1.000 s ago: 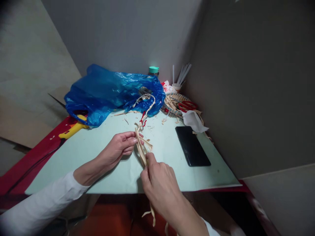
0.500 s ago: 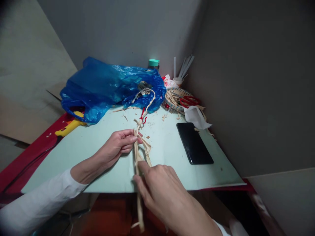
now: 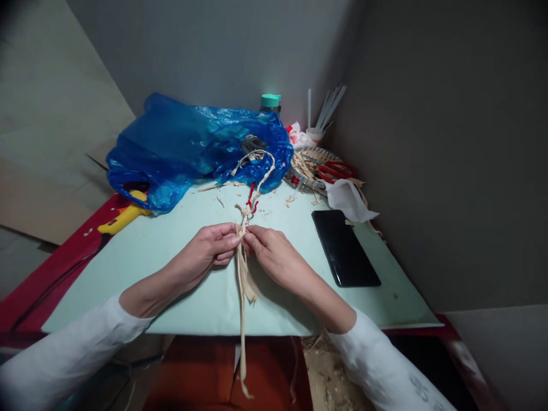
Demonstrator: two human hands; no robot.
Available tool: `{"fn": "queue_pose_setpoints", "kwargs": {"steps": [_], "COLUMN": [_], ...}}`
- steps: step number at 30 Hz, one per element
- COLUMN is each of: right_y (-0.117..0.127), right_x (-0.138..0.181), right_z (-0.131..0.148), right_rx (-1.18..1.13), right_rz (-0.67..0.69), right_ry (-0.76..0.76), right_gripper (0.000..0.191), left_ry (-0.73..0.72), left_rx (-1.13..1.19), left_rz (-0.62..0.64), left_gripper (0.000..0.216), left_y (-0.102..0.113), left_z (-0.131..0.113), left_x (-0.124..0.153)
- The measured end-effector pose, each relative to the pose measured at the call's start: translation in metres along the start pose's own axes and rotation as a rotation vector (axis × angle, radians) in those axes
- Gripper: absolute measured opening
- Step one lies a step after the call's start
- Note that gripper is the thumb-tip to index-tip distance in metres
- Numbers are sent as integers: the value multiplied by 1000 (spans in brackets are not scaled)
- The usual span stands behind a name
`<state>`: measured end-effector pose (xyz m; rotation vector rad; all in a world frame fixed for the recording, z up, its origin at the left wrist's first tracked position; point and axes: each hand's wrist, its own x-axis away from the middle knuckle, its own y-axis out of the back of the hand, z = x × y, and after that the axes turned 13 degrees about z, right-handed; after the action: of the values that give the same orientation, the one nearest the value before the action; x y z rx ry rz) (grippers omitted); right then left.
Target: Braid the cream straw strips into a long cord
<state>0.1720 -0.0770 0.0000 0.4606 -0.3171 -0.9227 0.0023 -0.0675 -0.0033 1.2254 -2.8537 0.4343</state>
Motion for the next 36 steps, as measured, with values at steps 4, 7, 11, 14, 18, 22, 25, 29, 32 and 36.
{"fn": "queue_pose_setpoints", "kwargs": {"steps": [4,7,11,14,18,22,25,29,32,36], "right_y": [-1,-2,-4,-5,-8,-9,-9,-9,-10,-9], "right_x": [1,0,-3,-2,0,0,-2,-1,1,4], "right_z": [-4,-5,-5,-6,-7,-6,-5,-5,-5,-3], "right_rx": [-64,-121,-227,-260,-181,-250,-298,-310,-217,-43], "right_rz": [-7,-10,-25,-22,-60,-55,-81,-110,-90,-60], "right_ry": [23,-18,-52,-61,-35,-41,-31,-46,-53,-27], "right_gripper": [40,44,44,40,35,31,29,28,30,31], "left_ry": [22,16,15,36,84,82,76,86,90,113], "left_rx": [4,8,-46,-132,-327,-452,-532,-552,-487,-437], "left_rz": [31,30,20,26,-13,-24,-46,-67,-51,-37], "left_gripper": [9,7,19,24,26,27,29,26,24,22], "left_y": [-2,-3,-3,-2,0,-1,-4,-4,-3,-1], "left_z": [-3,-4,-4,-5,-5,-7,-9,-8,-6,-7], "left_x": [2,4,5,7,8,8,8,9,9,11]}}
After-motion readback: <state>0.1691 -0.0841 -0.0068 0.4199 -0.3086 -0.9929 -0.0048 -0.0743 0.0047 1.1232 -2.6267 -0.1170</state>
